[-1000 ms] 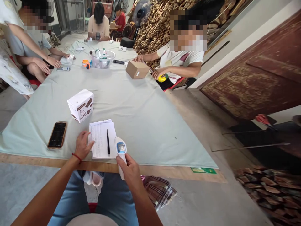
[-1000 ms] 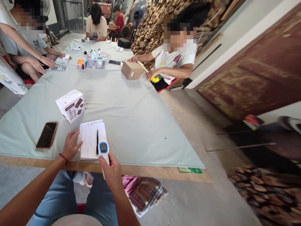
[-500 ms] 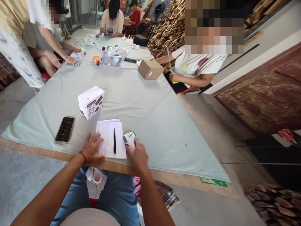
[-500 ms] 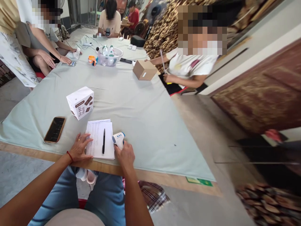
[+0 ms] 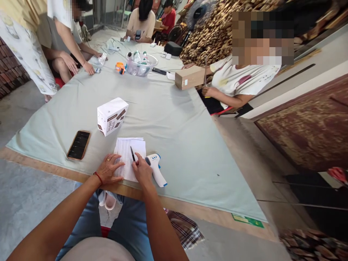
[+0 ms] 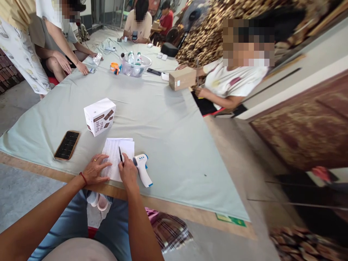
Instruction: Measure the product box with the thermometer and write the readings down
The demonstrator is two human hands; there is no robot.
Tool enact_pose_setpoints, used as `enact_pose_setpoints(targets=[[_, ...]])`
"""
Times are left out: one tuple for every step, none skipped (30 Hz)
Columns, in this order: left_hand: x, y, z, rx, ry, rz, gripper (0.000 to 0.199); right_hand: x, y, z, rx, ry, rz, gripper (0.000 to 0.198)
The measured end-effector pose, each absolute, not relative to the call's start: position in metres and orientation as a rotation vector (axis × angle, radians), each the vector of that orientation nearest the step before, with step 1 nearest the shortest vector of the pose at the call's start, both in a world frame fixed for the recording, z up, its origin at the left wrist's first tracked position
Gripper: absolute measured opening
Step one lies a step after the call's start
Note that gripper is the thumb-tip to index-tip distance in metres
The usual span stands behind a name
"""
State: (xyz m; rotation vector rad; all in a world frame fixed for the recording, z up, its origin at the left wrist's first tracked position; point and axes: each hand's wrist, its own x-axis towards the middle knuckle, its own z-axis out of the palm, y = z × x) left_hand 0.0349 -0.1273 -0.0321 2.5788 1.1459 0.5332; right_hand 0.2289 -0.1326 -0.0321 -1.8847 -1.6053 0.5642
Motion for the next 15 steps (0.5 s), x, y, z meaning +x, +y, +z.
enact_pose_setpoints(targets=[[0.035, -0.128, -0.032, 2.585, 1.144, 0.541, 0.055, 0.232, -0.134, -0.032, -1.822, -1.544, 0.639, 0.047], [0.035, -0.128, -0.033, 2.588, 1.149, 0.547, 0.052, 0.235, -0.137, -0.033, -1.751, -1.478, 0.711, 0.047], [0.036, -0.128, -0.033, 2.589, 1.158, 0.551, 0.050, 0.238, -0.141, -0.035, -1.680, -1.414, 0.770, 0.046], [0.036, -0.129, -0.033, 2.589, 1.166, 0.552, 0.048, 0.240, -0.145, -0.038, -1.610, -1.364, 0.814, 0.045], [0.037, -0.129, -0.033, 2.587, 1.173, 0.550, 0.046, 0.241, -0.150, -0.041, -1.550, -1.328, 0.843, 0.044], [0.037, -0.129, -0.034, 2.585, 1.179, 0.545, 0.045, 0.242, -0.155, -0.044, -1.505, -1.299, 0.859, 0.043], [0.038, -0.130, -0.034, 2.582, 1.184, 0.539, 0.045, 0.241, -0.160, -0.048, -1.472, -1.269, 0.862, 0.042], [0.038, -0.130, -0.034, 2.579, 1.189, 0.533, 0.045, 0.240, -0.165, -0.050, -1.453, -1.238, 0.852, 0.042], [0.038, -0.130, -0.034, 2.577, 1.192, 0.529, 0.045, 0.238, -0.169, -0.052, -1.447, -1.210, 0.828, 0.041], [0.038, -0.131, -0.034, 2.573, 1.195, 0.529, 0.046, 0.236, -0.172, -0.053, -1.451, -1.190, 0.795, 0.038], [0.039, -0.131, -0.034, 2.569, 1.196, 0.533, 0.046, 0.233, -0.174, -0.052, -1.458, -1.182, 0.761, 0.034], [0.039, -0.131, -0.034, 2.567, 1.193, 0.538, 0.045, 0.230, -0.176, -0.049, -1.459, -1.187, 0.736, 0.032], [0.039, -0.131, -0.033, 2.567, 1.185, 0.544, 0.045, 0.228, -0.176, -0.046, -1.453, -1.202, 0.726, 0.032], [0.038, -0.131, -0.033, 2.570, 1.173, 0.548, 0.043, 0.226, -0.176, -0.042, -1.440, -1.215, 0.733, 0.035], [0.038, -0.131, -0.032, 2.577, 1.156, 0.549, 0.042, 0.224, -0.175, -0.038, -1.426, -1.220, 0.754, 0.039]])
